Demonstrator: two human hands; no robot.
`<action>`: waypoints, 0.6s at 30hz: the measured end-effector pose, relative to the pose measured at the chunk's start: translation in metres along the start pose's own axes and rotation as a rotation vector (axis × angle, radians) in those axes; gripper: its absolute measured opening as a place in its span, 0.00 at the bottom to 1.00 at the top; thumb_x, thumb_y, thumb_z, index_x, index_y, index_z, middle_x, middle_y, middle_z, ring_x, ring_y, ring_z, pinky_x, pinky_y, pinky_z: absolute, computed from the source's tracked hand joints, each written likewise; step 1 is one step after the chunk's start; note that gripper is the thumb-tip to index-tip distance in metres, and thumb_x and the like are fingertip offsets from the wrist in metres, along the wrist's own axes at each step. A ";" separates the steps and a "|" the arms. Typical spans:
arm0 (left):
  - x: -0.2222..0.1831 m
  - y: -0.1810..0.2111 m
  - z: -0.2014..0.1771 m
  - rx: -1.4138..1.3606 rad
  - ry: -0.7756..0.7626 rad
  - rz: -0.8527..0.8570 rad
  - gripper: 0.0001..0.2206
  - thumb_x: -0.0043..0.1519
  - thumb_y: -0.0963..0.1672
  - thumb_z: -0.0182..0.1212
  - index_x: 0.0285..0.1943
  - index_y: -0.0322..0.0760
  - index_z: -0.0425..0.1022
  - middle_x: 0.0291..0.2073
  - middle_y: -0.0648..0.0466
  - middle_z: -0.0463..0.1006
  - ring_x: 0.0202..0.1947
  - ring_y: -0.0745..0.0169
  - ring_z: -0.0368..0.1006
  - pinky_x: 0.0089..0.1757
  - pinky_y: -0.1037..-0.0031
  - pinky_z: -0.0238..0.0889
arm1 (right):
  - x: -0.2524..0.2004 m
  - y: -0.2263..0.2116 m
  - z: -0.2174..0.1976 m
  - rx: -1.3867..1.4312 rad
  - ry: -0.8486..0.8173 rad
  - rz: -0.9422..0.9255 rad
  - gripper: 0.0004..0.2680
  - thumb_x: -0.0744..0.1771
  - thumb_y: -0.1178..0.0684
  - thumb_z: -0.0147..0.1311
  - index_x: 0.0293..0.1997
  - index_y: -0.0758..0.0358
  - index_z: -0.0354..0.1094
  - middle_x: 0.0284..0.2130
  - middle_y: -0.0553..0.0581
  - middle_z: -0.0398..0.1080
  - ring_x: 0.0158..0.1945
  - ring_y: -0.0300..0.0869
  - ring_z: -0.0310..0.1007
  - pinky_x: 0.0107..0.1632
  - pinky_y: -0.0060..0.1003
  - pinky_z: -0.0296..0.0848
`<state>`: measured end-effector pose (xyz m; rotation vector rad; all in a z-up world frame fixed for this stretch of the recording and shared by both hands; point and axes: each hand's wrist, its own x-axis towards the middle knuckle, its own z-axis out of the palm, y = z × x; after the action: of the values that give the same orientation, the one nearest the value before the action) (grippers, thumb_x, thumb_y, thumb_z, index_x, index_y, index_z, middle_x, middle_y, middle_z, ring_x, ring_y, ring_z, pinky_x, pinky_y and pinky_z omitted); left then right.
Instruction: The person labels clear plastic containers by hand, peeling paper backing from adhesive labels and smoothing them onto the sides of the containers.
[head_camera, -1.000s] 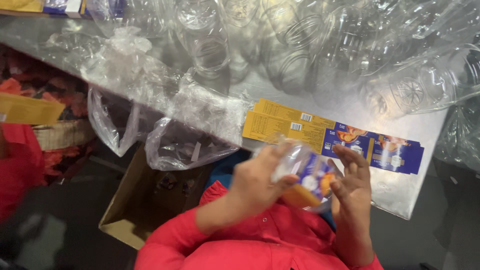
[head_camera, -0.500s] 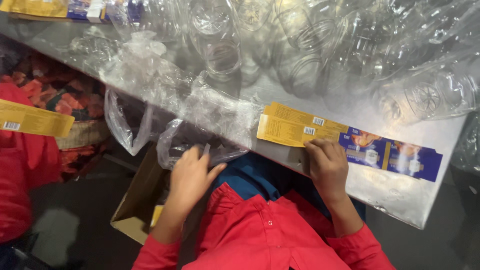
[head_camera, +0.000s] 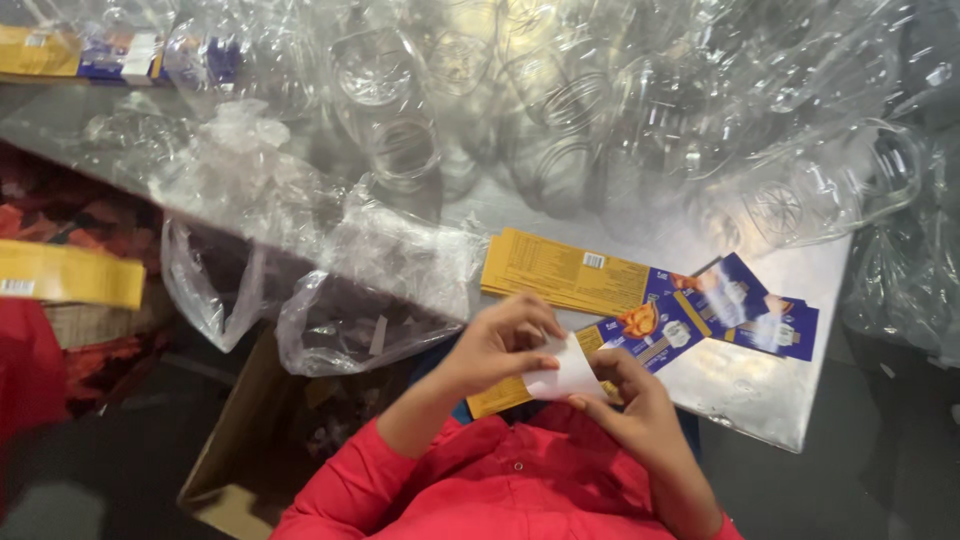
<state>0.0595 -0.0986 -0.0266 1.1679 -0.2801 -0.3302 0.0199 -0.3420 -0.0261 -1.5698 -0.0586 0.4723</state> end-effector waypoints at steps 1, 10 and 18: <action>0.002 -0.003 0.006 -0.089 -0.051 -0.012 0.10 0.60 0.38 0.70 0.50 0.35 0.80 0.49 0.57 0.74 0.50 0.67 0.73 0.48 0.75 0.69 | -0.002 0.001 0.001 0.031 -0.011 -0.042 0.12 0.62 0.65 0.61 0.49 0.68 0.67 0.41 0.53 0.74 0.49 0.35 0.74 0.49 0.31 0.73; -0.010 -0.022 0.035 0.913 0.173 0.333 0.09 0.60 0.42 0.68 0.48 0.36 0.83 0.43 0.51 0.84 0.47 0.60 0.78 0.48 0.72 0.70 | 0.002 0.013 0.005 -0.692 0.223 -0.300 0.09 0.63 0.65 0.56 0.47 0.68 0.73 0.39 0.58 0.77 0.45 0.43 0.75 0.46 0.35 0.73; 0.001 -0.026 -0.008 -0.546 -0.070 -0.075 0.09 0.71 0.44 0.64 0.49 0.30 0.78 0.45 0.49 0.81 0.51 0.57 0.76 0.51 0.67 0.66 | -0.007 -0.010 -0.033 -0.138 0.220 -0.116 0.09 0.65 0.66 0.53 0.48 0.66 0.74 0.38 0.55 0.80 0.44 0.37 0.77 0.48 0.34 0.74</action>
<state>0.0611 -0.1015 -0.0541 0.6305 -0.1896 -0.4791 0.0270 -0.3744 -0.0156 -1.7351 -0.0136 0.2066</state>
